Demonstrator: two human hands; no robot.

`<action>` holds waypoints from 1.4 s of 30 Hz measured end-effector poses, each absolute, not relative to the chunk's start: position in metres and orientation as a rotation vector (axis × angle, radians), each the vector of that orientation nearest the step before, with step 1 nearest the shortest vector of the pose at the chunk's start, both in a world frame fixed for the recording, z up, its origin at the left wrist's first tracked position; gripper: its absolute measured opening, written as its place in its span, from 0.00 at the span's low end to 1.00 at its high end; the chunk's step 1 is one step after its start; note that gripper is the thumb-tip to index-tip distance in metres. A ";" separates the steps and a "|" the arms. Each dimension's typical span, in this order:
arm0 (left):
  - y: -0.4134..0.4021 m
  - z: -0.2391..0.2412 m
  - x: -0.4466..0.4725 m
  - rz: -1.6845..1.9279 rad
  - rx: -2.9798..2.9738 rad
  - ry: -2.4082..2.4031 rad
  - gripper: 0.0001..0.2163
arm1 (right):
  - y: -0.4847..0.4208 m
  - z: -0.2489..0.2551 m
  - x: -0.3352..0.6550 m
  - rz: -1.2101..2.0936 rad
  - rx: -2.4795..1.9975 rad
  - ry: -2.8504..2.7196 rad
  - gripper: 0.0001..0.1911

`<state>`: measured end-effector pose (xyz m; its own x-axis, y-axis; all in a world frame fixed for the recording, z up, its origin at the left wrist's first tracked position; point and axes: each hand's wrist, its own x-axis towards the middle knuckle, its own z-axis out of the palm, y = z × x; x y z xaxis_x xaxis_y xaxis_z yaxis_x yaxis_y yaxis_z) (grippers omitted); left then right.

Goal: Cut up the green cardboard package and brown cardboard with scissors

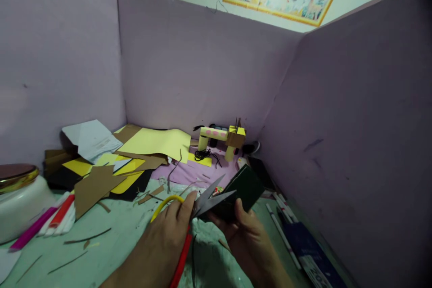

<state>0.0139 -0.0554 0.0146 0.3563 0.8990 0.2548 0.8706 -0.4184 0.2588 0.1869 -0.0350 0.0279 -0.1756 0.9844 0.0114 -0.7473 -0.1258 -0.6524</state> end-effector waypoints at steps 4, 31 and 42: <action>-0.053 0.011 0.013 0.557 2.619 1.656 0.38 | -0.037 0.027 0.185 1.650 -0.501 -0.599 0.08; -0.046 0.011 0.007 0.453 2.720 1.648 0.34 | -0.035 0.023 0.186 1.612 -0.424 -0.657 0.08; -0.049 0.024 0.008 0.311 2.726 1.629 0.35 | -0.034 0.019 0.185 1.558 -0.448 -0.650 0.08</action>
<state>0.0076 -0.0488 0.0240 0.4604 0.8668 0.1918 0.8764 -0.4782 0.0574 0.1847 -0.0339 0.0186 -0.0980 0.9904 0.0977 -0.7659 -0.0124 -0.6428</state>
